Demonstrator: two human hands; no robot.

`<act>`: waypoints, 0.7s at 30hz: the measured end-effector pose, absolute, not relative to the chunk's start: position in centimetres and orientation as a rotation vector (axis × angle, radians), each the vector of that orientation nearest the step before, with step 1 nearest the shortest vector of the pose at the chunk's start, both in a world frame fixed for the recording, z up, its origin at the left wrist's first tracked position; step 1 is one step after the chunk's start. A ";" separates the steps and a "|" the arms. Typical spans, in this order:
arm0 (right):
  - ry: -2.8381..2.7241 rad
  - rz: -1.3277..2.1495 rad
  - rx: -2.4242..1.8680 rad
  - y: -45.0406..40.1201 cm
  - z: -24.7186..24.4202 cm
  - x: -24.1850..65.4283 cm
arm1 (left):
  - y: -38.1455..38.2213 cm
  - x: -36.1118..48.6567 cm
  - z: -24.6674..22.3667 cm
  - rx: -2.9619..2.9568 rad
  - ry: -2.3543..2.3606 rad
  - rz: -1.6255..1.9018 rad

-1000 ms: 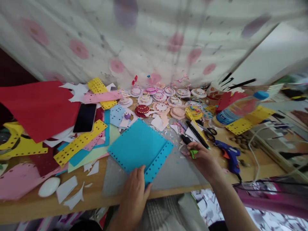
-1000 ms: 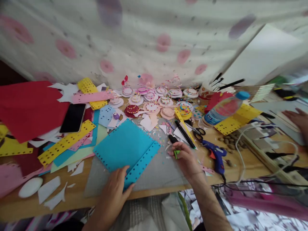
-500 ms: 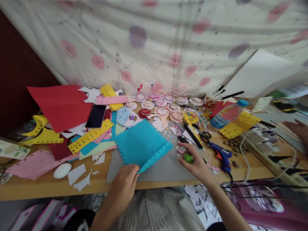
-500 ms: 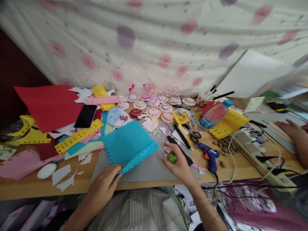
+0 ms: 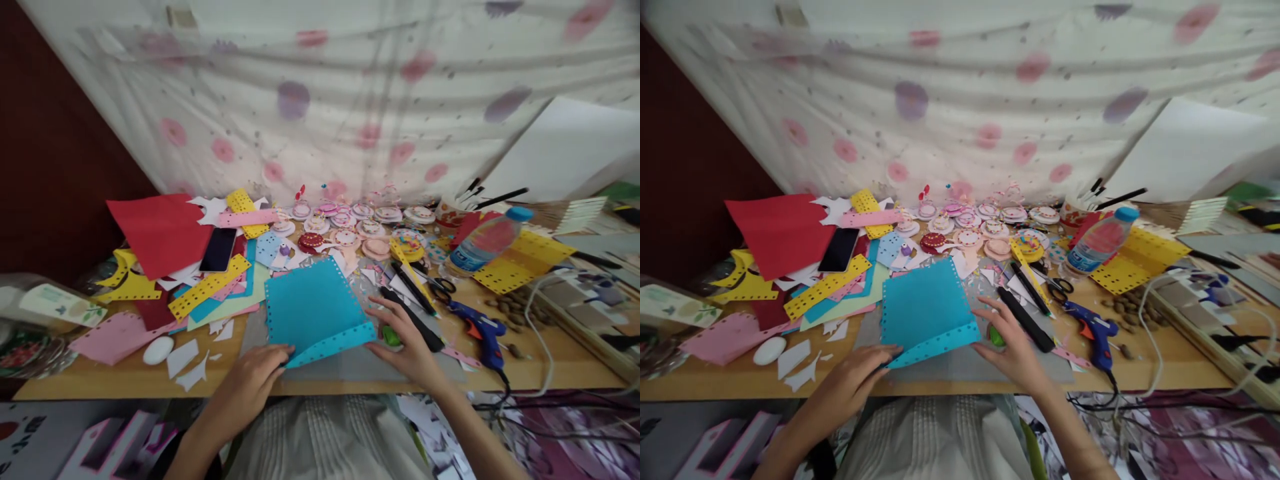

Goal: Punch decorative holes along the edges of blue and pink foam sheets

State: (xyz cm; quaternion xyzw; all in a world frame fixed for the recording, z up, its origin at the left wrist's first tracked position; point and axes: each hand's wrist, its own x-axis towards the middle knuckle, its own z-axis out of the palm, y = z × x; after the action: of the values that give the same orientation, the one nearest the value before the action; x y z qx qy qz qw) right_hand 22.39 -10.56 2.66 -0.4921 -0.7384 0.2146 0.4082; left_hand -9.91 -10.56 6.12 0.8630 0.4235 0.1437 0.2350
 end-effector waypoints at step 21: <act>-1.747 1.090 -1.523 -9.3 1.0 22.3 | -7.4 -10.0 1.8 1.837 1.447 0.556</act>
State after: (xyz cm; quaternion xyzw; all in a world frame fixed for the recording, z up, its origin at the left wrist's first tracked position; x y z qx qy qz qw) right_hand 22.31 -9.31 0.99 -0.5697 -0.6536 0.4076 0.2864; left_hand -10.00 -7.42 1.84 0.7127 0.5616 0.2159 0.3606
